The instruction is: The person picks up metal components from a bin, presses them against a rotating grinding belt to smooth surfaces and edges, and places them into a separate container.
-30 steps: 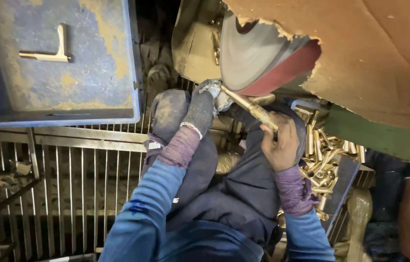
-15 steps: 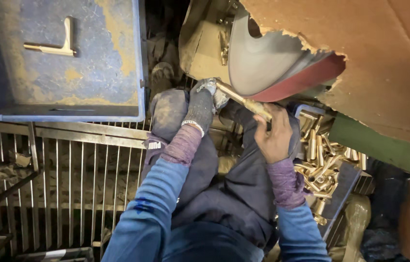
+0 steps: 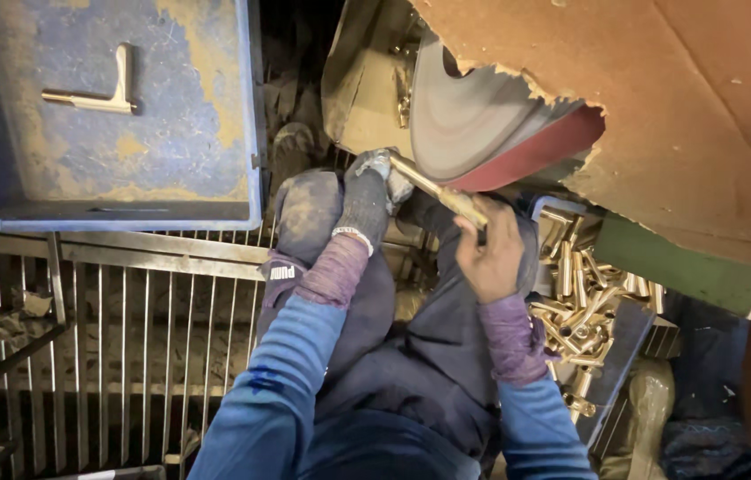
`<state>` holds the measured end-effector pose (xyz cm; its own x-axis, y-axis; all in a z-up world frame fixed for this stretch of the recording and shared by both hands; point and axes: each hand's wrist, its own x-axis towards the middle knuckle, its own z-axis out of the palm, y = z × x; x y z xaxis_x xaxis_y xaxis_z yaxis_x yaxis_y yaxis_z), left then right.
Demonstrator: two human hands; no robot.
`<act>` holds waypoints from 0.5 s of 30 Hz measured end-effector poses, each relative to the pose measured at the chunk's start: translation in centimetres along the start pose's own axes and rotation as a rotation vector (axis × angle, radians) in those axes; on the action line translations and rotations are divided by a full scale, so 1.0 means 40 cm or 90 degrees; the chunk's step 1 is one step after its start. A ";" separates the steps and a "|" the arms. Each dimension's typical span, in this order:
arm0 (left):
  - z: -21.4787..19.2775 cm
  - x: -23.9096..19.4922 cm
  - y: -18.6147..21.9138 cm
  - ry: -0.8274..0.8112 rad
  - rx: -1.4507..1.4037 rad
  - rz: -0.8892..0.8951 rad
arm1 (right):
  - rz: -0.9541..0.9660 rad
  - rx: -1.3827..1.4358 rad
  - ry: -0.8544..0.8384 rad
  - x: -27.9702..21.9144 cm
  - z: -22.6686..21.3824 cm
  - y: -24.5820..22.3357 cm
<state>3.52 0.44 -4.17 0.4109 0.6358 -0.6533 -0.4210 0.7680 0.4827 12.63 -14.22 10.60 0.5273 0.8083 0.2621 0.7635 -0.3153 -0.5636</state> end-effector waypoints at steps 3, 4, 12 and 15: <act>0.005 0.001 -0.013 0.013 -0.007 0.013 | 0.051 -0.027 -0.016 -0.006 0.007 0.007; 0.013 0.001 -0.022 0.016 -0.013 0.019 | 0.033 -0.041 0.007 -0.018 -0.004 0.006; 0.000 -0.023 -0.022 -0.026 0.116 0.045 | 0.001 -0.075 0.019 -0.026 -0.029 0.004; -0.003 0.011 -0.006 0.013 0.078 0.042 | 0.029 -0.007 0.007 0.007 0.017 -0.007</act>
<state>3.71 0.54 -4.62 0.3689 0.6848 -0.6284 -0.3438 0.7287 0.5922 12.32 -13.56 10.30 0.5653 0.7878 0.2445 0.7427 -0.3571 -0.5665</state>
